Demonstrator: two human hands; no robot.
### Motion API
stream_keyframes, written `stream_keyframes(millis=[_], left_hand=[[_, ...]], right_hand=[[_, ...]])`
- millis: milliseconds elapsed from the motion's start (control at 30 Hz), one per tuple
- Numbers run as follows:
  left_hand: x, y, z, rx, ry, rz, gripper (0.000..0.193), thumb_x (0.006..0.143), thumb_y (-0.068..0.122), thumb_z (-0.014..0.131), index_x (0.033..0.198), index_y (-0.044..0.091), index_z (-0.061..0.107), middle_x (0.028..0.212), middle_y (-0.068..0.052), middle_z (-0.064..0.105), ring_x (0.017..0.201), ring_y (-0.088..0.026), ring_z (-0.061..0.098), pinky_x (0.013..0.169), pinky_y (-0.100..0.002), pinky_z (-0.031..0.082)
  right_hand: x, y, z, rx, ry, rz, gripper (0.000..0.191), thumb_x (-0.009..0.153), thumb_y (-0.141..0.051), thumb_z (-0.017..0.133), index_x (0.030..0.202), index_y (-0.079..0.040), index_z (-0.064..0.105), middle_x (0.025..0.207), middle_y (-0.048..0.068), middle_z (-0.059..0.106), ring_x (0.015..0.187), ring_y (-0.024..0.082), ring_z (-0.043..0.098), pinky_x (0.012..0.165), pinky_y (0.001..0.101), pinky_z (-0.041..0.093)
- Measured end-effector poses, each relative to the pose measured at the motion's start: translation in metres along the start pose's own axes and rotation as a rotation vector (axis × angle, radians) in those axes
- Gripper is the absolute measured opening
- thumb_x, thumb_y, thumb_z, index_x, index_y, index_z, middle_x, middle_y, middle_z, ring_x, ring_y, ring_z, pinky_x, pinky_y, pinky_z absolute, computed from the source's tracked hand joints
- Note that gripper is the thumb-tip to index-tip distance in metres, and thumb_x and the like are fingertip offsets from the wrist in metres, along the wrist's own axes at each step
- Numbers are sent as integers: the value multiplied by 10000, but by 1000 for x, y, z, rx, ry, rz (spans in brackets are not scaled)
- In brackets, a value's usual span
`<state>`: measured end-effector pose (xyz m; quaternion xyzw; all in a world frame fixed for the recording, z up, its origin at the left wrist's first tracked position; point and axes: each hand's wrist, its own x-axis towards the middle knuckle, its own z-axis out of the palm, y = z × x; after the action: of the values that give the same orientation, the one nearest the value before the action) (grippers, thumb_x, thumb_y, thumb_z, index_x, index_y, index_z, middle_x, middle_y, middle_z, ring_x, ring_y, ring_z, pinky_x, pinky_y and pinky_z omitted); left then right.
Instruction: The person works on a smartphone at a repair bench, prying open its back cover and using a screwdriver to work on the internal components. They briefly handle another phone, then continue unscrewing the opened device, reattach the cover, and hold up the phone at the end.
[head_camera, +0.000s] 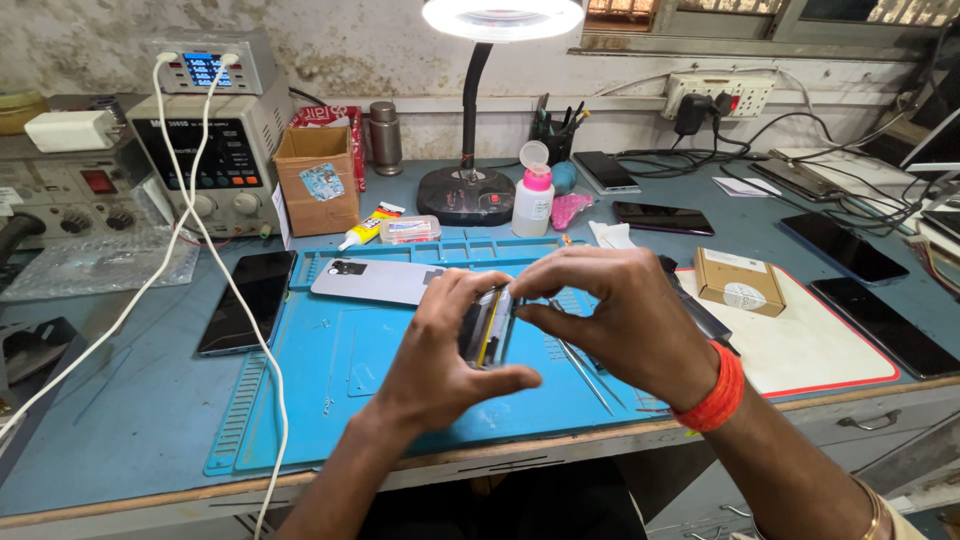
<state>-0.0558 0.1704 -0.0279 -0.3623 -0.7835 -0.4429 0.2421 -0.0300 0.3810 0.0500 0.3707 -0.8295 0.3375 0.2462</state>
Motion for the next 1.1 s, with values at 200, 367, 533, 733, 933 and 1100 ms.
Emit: stream_keyframes(millis=[200,367,533,733,933,1100], left_hand=[[14,-19,-6,-569,-202,-90,1081,783,885,603,1385,-12,611,1216,-133,677,1169,-205,624,1060,-357,490],[14,-72,8,-724,-297,-159,1074,834,892,469,1294,-61,650,1135,-186,752,1067,-253,736,925,-388,591],[2,-118,34,-788,-236,-290,1049,875,863,341,1292,-50,642,1098,-212,758,1023,-299,765,925,-427,622],[-12,-145,52,-844,-201,-347,1028,863,842,267,1335,1,624,1078,-217,754,1001,-317,759,925,-444,614],[-15,-159,82,-892,-199,-329,1049,896,856,252,1291,-34,642,1079,-207,755,1010,-298,752,971,-427,596],[-32,-168,108,-867,-200,-335,1068,876,869,214,1273,-18,658,1061,-193,763,995,-280,762,963,-417,601]], right_hand=[[9,21,3,97,4,-102,197,865,-59,793,1058,-100,796,991,42,803,872,123,765,778,277,615],[5,72,23,248,-79,49,161,924,-77,753,1077,-82,801,975,47,804,898,104,732,800,273,606],[-4,107,62,362,-46,199,214,928,-115,722,1132,-89,780,1031,23,783,944,72,729,832,259,623],[-17,125,83,294,-14,134,225,928,-110,741,1149,-99,781,1049,20,791,956,84,731,820,274,608],[-36,152,89,238,10,-27,254,892,-83,776,1145,-103,771,1057,26,794,939,100,740,826,276,606],[-65,171,109,245,37,3,249,887,-94,785,1135,-110,773,1067,28,791,935,97,742,817,271,608]])
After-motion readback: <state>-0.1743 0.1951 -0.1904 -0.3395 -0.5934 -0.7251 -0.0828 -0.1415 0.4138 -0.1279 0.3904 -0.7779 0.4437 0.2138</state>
